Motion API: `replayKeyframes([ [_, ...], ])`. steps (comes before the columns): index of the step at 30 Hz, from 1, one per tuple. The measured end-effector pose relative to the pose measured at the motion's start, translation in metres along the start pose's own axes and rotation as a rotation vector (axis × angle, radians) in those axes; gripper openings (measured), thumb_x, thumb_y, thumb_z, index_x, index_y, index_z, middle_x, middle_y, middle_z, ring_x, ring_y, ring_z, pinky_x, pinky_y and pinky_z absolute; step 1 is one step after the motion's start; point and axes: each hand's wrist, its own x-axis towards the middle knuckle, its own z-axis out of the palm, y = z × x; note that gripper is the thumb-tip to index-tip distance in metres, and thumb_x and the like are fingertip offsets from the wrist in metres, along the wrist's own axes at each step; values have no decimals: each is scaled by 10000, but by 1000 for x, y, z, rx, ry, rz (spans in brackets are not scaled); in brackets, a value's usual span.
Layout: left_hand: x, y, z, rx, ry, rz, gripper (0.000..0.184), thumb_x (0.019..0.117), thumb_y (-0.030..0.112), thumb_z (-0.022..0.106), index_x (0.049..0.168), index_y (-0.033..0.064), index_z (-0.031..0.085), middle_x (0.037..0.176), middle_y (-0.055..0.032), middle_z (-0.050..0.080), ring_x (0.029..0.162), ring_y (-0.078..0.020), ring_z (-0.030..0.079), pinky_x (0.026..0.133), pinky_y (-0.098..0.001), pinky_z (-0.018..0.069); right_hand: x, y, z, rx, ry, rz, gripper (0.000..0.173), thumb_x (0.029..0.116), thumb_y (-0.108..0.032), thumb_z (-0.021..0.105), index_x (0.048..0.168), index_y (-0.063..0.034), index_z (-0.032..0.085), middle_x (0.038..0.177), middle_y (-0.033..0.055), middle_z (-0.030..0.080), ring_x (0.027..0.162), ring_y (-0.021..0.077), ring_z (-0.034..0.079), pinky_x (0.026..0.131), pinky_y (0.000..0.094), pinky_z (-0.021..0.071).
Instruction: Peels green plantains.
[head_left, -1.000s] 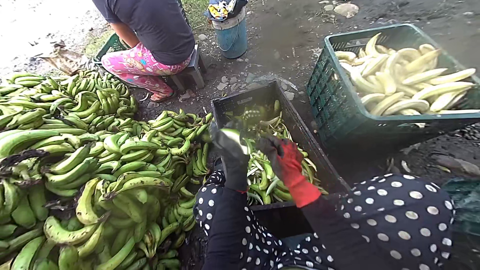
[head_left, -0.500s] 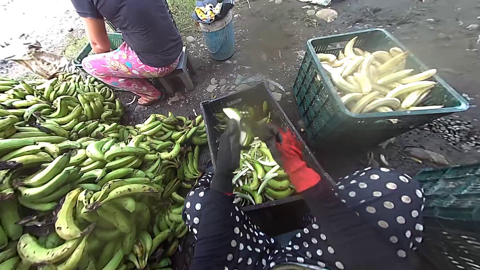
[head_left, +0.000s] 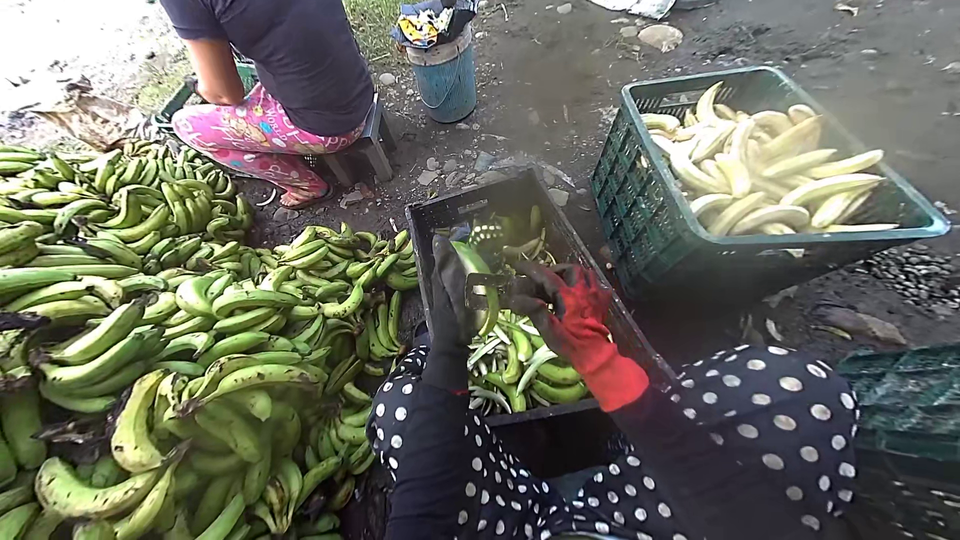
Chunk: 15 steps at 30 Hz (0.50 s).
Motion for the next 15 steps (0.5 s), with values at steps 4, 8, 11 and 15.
replayKeyframes([
  [4,-3,11,-4,12,-202,123,673,1075,499,237,1543,32,360,1524,-138,463,1345,-149,491,1138,-389,405,21,-4,-12,56,-178,171,400,1019,-313,574,1401,-209,628,1318,281,608,1216,517,559,929,740,411],
  [8,-6,25,-7,200,-267,-24,577,1088,351,276,1455,-60,450,1273,-236,632,1167,-246,626,1035,-450,479,42,4,-16,49,-315,163,365,1049,-246,569,1402,-170,623,1322,235,631,1217,457,592,942,698,445],
  [11,-5,31,4,202,-366,-116,579,1098,399,236,1343,-11,564,1091,-197,677,997,-255,669,913,-494,540,45,4,-12,57,-305,209,355,1066,-298,528,1385,-180,628,1308,218,643,1213,442,595,946,693,442],
  [15,-3,11,18,-221,-156,-136,577,1071,461,249,1451,96,484,1228,-111,635,1024,-150,638,890,-393,548,37,6,1,141,-244,230,393,1071,-285,495,1440,-172,572,1359,214,620,1265,431,572,981,679,437],
])
